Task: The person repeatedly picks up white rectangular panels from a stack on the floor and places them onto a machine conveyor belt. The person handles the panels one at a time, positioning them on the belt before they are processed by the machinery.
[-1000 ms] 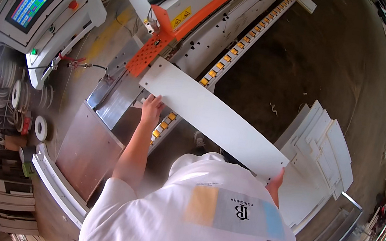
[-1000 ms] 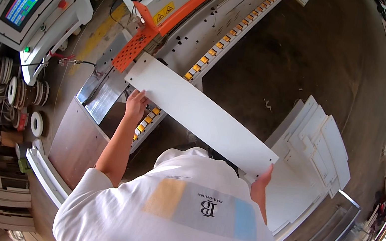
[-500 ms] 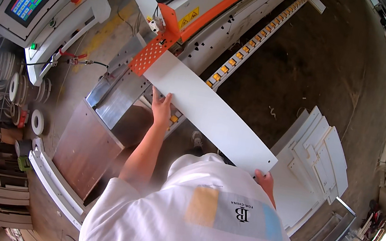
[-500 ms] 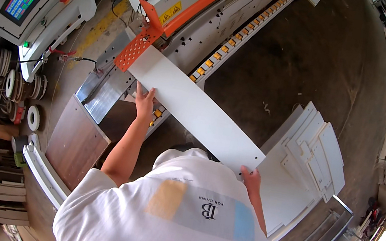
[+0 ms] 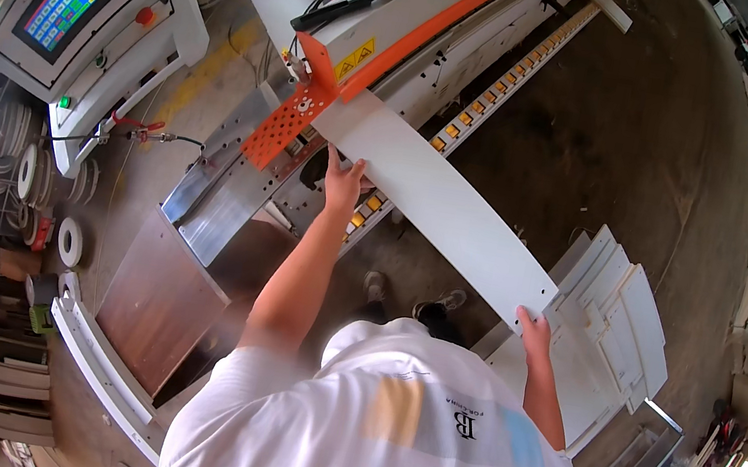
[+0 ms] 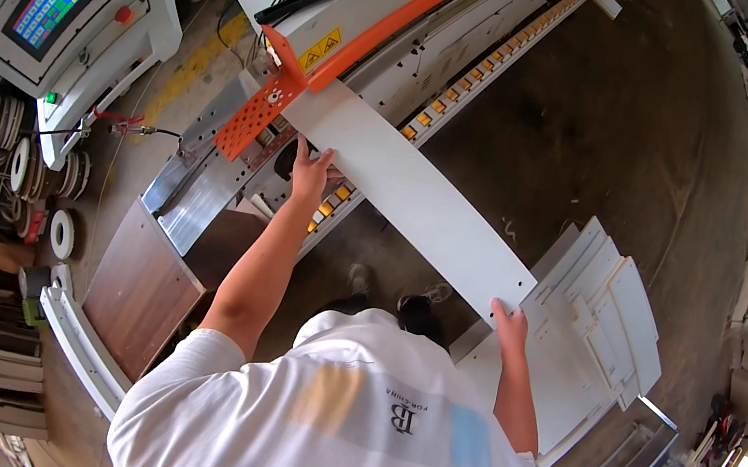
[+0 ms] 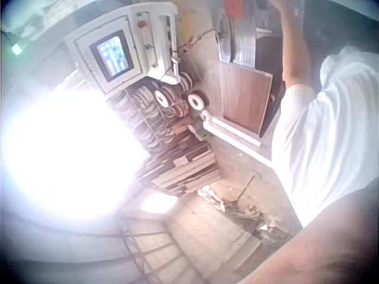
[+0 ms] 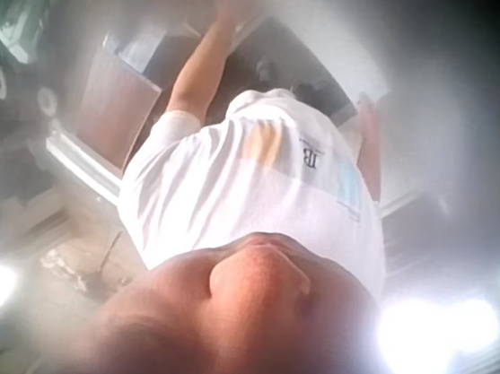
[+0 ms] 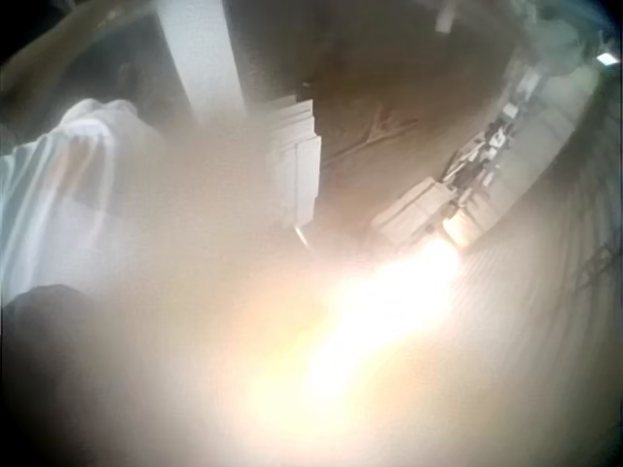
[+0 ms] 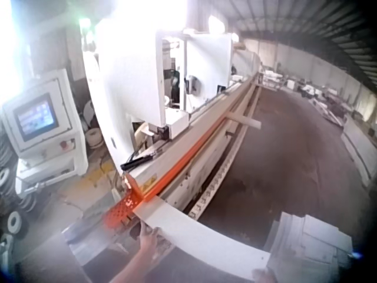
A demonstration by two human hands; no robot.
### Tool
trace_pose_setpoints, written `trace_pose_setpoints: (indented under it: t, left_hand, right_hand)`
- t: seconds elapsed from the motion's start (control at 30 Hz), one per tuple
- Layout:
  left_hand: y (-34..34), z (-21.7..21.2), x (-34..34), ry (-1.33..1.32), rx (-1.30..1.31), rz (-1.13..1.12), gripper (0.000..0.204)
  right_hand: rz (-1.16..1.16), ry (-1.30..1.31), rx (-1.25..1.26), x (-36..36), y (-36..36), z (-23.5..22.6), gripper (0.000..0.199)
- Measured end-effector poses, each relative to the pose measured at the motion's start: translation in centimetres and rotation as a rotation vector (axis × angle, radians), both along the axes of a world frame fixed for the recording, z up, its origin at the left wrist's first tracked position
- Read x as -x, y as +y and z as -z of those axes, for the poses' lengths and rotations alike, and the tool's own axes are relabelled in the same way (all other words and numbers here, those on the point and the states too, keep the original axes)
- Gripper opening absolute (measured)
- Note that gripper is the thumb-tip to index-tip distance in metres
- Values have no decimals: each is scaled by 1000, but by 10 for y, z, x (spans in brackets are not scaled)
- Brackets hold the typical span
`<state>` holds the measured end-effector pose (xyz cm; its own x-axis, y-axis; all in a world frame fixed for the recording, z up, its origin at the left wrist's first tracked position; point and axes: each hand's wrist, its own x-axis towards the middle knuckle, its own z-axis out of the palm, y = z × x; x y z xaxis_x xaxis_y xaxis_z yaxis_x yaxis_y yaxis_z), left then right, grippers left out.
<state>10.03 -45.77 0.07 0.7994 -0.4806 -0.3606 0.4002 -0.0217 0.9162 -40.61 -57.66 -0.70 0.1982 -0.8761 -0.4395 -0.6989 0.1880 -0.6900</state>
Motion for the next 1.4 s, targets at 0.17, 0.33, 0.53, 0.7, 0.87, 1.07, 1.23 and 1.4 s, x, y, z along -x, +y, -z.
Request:
trace_pose_setpoints:
  t: [0.17, 0.33, 0.53, 0.7, 0.87, 1.07, 1.23, 1.4]
  left_hand:
    - [-8, -39, -76, -704, -586, 388, 43]
    - [-60, -178, -125, -1341, -408, 38, 27]
    - [-106, -239, -177, -1512, -726, 347, 19]
    - [-76, -244, -213, -1644, -736, 424, 22]
    - [14, -276, -291, -1829, -789, 186, 37]
    - [126, -306, -413, -1767, -1202, -55, 35]
    - [171, -288, -477, -1574, -1343, -100, 37]
    - [201, -250, -513, -1475, -1315, -85, 37]
  right_hand:
    - [222, -113, -144, -12, -29, 1, 50]
    - [371, -151, -107, -20, -13, 8, 55]
    - [308, -214, -115, 46, 38, 56, 54]
    - [268, 27, -298, 95, 96, 42, 48]
    - [191, 119, -351, 117, 128, 39, 49]
    - [103, 134, -294, 108, 116, 28, 50]
    - [80, 61, -177, 86, 91, 9, 51]
    - [161, -22, -153, 40, 76, -12, 50]
